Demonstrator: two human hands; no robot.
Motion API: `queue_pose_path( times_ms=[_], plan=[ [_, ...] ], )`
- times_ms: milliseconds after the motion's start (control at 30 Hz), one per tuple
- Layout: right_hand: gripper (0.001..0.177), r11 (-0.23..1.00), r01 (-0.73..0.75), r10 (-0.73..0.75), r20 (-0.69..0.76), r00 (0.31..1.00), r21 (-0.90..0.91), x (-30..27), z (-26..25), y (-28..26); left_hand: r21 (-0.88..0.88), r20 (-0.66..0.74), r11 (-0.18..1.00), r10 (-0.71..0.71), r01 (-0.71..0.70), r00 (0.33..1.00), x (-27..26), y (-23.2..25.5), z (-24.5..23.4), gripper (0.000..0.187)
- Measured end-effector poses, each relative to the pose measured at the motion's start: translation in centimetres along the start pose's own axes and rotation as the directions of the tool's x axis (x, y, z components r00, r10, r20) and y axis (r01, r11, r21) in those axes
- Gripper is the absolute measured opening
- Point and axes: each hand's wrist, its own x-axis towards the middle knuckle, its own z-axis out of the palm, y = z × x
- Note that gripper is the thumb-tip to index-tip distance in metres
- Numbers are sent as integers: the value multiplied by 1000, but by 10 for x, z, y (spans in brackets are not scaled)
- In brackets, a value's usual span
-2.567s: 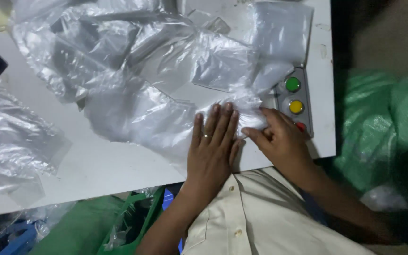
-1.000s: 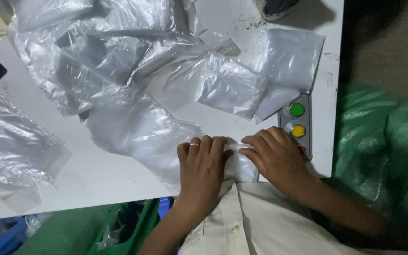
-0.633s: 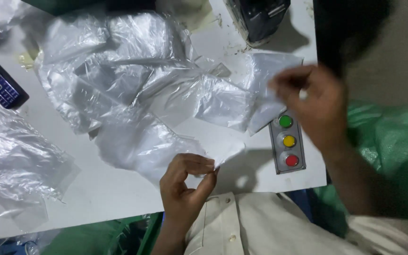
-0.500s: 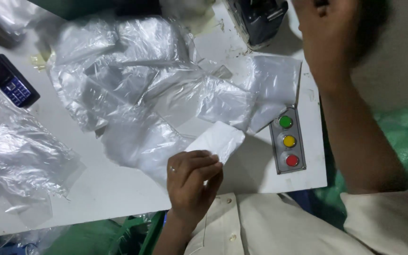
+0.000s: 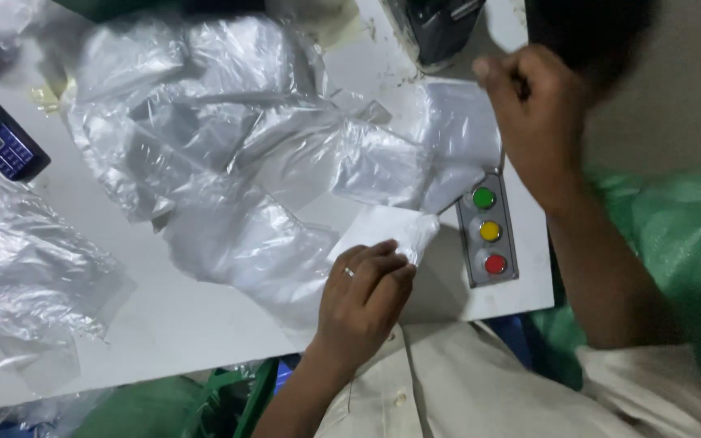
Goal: Folding small plastic bags and organizing them on a workstation.
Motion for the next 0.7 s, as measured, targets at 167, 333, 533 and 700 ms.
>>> queue_pose_path(
  times_ms=[167, 333, 533, 700],
  plan=[
    [22, 683, -505, 334, 390, 858, 528, -63, -26, -72, 51, 144, 997, 53, -61, 988, 6, 3, 3, 4],
    [33, 755, -629, 348, 700, 624, 186, -73, -21, -86, 267, -42, 964, 9, 2, 999, -8, -4, 38, 11],
    [33, 877, -441, 296, 508, 809, 192, -93, -24, -93, -593, 14, 616, -636, 519, 771, 14, 15, -2, 12],
    [28, 757, -514, 383, 364, 849, 404, -98, -16, -109, -593, 147, 323, -857, 738, 493, -20, -7, -44, 18]
  ],
)
